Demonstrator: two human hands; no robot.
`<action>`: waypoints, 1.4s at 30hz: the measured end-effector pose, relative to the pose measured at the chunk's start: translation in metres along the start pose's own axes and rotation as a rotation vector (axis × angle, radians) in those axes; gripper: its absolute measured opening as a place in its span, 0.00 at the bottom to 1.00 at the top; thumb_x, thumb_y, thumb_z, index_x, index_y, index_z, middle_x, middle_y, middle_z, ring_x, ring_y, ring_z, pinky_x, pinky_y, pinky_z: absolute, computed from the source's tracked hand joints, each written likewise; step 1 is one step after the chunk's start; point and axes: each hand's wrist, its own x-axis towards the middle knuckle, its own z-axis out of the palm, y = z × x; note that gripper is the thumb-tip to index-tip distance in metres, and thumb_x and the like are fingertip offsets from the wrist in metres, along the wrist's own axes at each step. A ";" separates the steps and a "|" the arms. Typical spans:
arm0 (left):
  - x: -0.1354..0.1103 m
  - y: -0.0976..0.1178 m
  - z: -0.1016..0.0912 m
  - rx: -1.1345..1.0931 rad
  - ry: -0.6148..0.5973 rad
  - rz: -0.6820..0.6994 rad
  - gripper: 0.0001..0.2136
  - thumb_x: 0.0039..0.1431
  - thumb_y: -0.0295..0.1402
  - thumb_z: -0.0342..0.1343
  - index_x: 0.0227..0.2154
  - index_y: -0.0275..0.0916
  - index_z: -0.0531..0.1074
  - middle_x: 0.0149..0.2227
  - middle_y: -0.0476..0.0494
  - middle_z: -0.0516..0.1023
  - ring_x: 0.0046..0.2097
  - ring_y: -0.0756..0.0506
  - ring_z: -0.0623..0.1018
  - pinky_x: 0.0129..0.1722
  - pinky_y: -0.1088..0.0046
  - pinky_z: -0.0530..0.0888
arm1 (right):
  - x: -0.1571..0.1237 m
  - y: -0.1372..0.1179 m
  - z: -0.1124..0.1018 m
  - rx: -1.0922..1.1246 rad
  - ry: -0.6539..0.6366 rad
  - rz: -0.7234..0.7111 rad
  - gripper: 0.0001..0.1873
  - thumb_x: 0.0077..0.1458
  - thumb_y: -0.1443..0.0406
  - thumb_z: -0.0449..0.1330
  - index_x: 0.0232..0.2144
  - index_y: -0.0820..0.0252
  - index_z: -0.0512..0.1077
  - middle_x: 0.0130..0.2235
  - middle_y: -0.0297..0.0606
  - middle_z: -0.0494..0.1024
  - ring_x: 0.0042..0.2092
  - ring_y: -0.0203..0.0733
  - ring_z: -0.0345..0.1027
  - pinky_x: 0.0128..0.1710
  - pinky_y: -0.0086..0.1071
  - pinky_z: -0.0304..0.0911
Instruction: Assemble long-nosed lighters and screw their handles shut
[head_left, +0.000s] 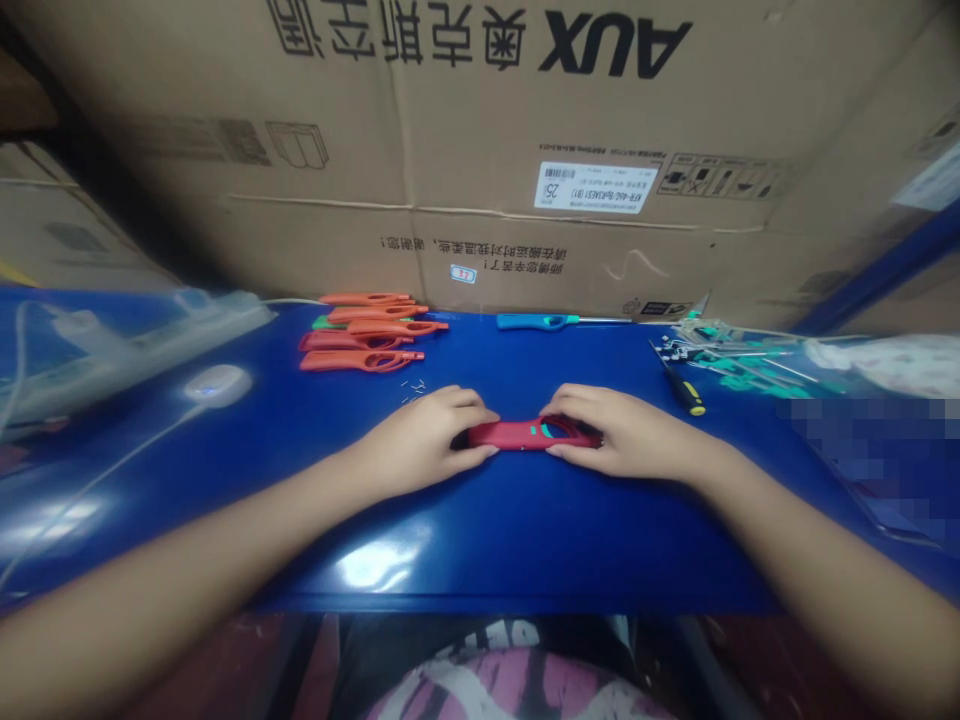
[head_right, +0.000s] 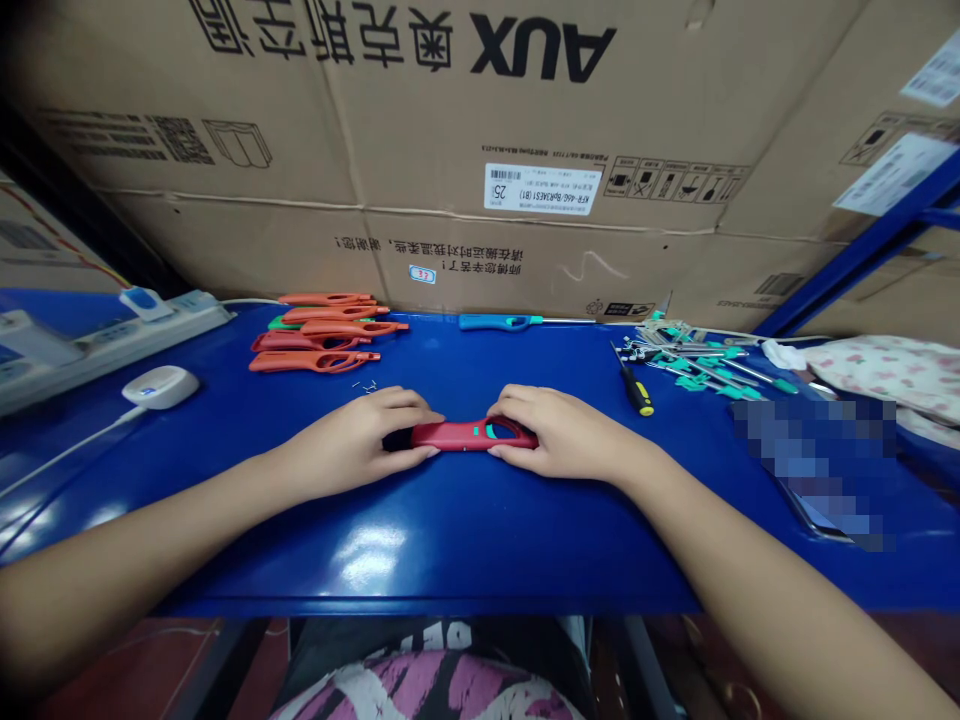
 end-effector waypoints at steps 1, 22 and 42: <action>0.000 0.000 0.000 0.005 0.001 0.002 0.12 0.64 0.35 0.58 0.48 0.38 0.75 0.46 0.42 0.77 0.48 0.42 0.75 0.49 0.64 0.72 | 0.000 0.000 0.000 0.002 0.000 -0.001 0.15 0.62 0.60 0.60 0.49 0.58 0.71 0.45 0.40 0.74 0.42 0.42 0.69 0.40 0.33 0.65; 0.001 0.003 -0.001 -0.002 -0.004 0.002 0.10 0.64 0.33 0.58 0.46 0.36 0.76 0.45 0.40 0.77 0.48 0.41 0.75 0.49 0.64 0.72 | 0.000 0.000 0.000 0.022 -0.011 0.007 0.15 0.62 0.60 0.60 0.49 0.59 0.72 0.45 0.42 0.74 0.41 0.42 0.69 0.39 0.34 0.66; -0.001 0.014 0.003 0.188 -0.028 0.004 0.11 0.63 0.32 0.58 0.46 0.34 0.76 0.42 0.39 0.76 0.44 0.40 0.74 0.46 0.62 0.73 | 0.001 -0.010 0.006 -0.105 -0.006 0.103 0.18 0.60 0.60 0.62 0.50 0.60 0.75 0.41 0.42 0.73 0.38 0.43 0.70 0.37 0.34 0.65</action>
